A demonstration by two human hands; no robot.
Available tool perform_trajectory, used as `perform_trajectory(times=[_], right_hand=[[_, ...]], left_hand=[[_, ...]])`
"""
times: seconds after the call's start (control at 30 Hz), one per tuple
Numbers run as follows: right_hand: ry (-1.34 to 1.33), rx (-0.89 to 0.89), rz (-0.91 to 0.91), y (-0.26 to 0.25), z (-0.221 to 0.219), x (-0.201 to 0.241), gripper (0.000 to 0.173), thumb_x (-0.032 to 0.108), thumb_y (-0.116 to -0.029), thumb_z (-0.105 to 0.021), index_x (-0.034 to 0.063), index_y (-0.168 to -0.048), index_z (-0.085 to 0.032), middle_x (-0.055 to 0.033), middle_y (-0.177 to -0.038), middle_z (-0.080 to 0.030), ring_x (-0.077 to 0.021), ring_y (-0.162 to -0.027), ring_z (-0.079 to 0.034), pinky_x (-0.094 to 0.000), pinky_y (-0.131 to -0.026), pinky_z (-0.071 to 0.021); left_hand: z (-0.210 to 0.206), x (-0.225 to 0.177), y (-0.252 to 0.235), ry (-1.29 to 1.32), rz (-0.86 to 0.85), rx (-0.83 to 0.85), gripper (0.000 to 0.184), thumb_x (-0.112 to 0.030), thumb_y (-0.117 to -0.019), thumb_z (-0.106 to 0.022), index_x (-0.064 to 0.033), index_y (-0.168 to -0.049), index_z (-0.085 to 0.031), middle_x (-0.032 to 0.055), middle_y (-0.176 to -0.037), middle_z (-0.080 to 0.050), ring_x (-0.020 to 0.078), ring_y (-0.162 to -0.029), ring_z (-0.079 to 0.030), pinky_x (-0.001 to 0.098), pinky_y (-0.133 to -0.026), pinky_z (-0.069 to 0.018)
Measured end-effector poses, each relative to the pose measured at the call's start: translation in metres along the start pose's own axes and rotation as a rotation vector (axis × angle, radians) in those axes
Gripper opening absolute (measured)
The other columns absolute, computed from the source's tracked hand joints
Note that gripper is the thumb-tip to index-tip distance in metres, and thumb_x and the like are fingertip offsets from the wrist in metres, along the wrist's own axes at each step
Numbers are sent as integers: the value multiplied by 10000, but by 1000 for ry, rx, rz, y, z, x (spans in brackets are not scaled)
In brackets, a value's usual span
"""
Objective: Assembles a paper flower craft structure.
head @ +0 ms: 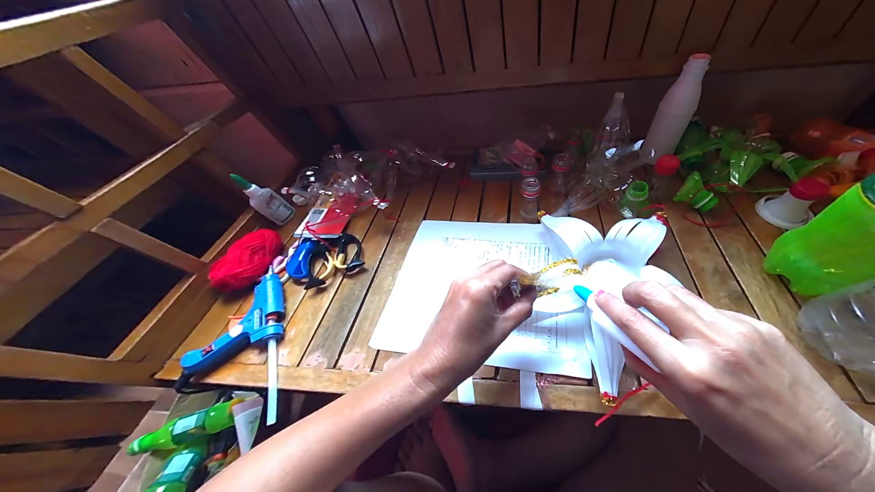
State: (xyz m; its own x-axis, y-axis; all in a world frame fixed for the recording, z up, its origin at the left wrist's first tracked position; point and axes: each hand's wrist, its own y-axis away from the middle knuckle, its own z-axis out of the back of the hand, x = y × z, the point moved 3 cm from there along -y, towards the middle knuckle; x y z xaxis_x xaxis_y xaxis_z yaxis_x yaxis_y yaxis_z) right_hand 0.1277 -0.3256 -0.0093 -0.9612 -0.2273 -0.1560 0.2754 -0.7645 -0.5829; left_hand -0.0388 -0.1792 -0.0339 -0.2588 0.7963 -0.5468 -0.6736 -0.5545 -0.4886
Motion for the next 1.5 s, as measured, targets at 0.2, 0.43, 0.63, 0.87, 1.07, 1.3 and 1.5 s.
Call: perform_trajectory(times=[0.2, 0.43, 0.63, 0.87, 1.07, 1.3, 1.5], right_hand=[[-2, 3, 1, 0, 0, 0, 257, 121, -944, -584, 42, -1145, -723, -152, -942, -689, -305, -712, -662, -352, -463, -441], [-16, 17, -3, 1, 1, -2, 261, 122, -938, -594, 40, -1150, -720, -161, -960, -694, -316, -722, -669, -364, -463, -448], [-12, 5, -6, 0, 0, -2, 256, 116, -941, -590, 37, -1146, -721, -151, -947, -691, -304, -710, -664, -356, -459, -440], [-8, -2, -10, 1, 0, -2, 247, 123, -950, -584, 37, -1139, -717, -157, -953, -697, -307, -721, -674, -361, -461, -448], [-8, 1, -3, 1, 0, -1, 257, 122, -942, -591, 37, -1149, -718, -159, -955, -693, -313, -731, -675, -358, -467, -454], [-1, -5, -6, 1, 0, -1, 251, 118, -939, -590, 36, -1136, -722, -156, -941, -685, -305, -701, -660, -357, -453, -437], [-3, -2, -6, 2, 0, -1, 259, 125, -938, -592, 40, -1146, -720, -151, -942, -684, -307, -707, -659, -359, -452, -436]], left_hand=[[-1, 0, 0, 8, 3, 2, 147, -147, -919, -662, -25, -938, -742, 46, -849, -702, -7, -734, -657, 121, -694, -539], [0, 0, -1, 1, -6, 2, 145, -145, -917, -663, -22, -923, -740, 41, -834, -695, -9, -728, -651, 121, -688, -541], [0, 1, -1, 1, 3, 5, 143, -144, -919, -659, -29, -932, -743, 38, -841, -698, -7, -732, -650, 121, -690, -535], [-1, -1, -1, 12, -9, 3, 145, -146, -922, -662, -29, -935, -746, 35, -836, -692, -8, -738, -650, 119, -693, -536], [-3, -5, -4, 15, -28, -4, 132, -140, -923, -666, -32, -920, -742, 35, -838, -691, -12, -739, -645, 115, -693, -531], [-4, -5, -4, 17, -25, -5, 131, -135, -921, -665, -32, -923, -744, 38, -843, -696, -13, -746, -652, 113, -704, -537], [-4, -5, -5, 5, -21, 1, 134, -145, -923, -661, -40, -922, -744, 33, -840, -698, -8, -742, -649, 117, -692, -532]])
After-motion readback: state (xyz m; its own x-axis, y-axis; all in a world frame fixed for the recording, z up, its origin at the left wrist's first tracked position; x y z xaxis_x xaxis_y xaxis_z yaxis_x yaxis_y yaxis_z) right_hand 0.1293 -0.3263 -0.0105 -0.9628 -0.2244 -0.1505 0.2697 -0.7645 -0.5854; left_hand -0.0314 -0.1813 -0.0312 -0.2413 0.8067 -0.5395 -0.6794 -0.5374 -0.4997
